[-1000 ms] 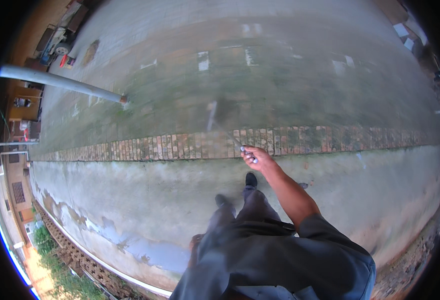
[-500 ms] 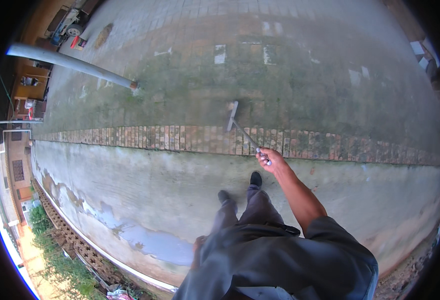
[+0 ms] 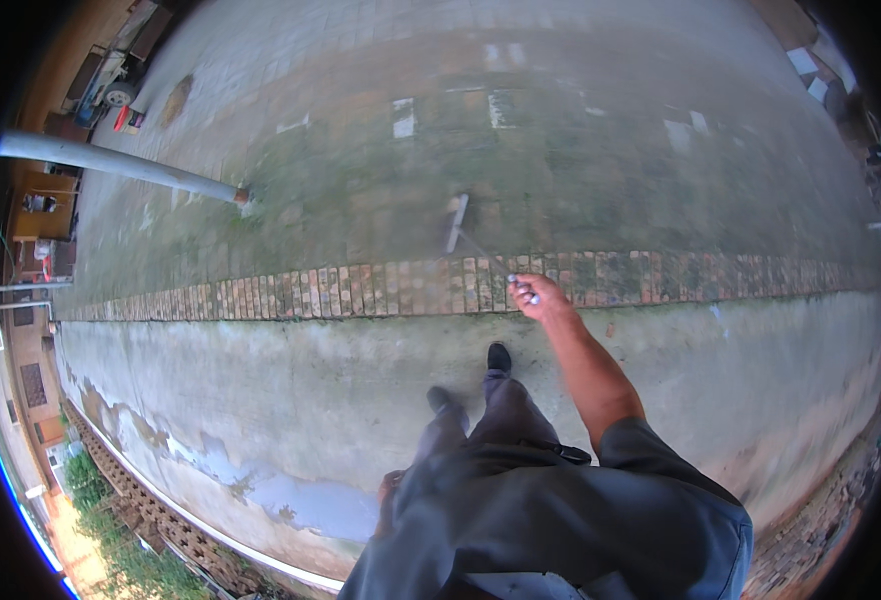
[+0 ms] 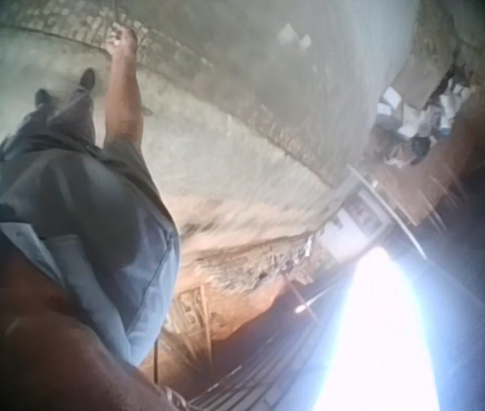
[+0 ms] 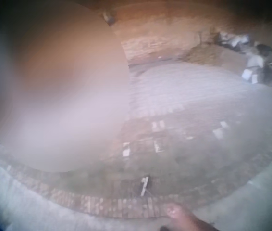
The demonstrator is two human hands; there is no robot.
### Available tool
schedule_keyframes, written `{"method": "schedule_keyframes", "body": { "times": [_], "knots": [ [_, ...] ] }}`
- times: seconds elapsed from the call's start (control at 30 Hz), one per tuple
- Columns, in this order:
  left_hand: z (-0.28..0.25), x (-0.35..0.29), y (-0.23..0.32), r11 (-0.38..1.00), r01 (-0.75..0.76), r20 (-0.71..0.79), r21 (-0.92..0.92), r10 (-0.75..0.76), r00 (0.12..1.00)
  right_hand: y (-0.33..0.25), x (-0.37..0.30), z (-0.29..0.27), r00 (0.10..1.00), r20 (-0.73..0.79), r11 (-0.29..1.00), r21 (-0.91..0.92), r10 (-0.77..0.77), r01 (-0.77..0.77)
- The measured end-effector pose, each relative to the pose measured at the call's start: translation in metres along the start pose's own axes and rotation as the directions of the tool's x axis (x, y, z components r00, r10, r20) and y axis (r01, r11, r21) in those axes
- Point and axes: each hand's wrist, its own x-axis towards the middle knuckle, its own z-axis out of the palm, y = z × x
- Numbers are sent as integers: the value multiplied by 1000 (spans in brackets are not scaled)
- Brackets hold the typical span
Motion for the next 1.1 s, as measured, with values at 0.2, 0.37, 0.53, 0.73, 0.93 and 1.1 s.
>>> {"method": "schedule_keyframes", "body": {
  "times": [0.2,0.37,0.53,0.73,0.93,1.1],
  "knots": [
    [3,21,15,963,46,-17,267,-43,999,-61,-62,-61,984,-8,980,95,-177,177],
    [-18,26,25,984,83,-127,157,-63,990,-53,-93,-58,967,6,955,161,-255,251],
    [33,17,91,669,-2,-139,743,157,978,-34,-91,-54,981,82,980,109,-174,165],
    [38,29,121,558,-174,-1,811,300,954,-6,-54,-37,999,46,998,-52,-23,25],
    [54,54,153,519,-283,108,807,341,934,-39,-69,-72,996,-22,996,-39,-86,85],
    [55,101,167,521,-405,191,751,416,889,-65,-100,-74,967,-72,969,19,-245,247]
  ]
}}
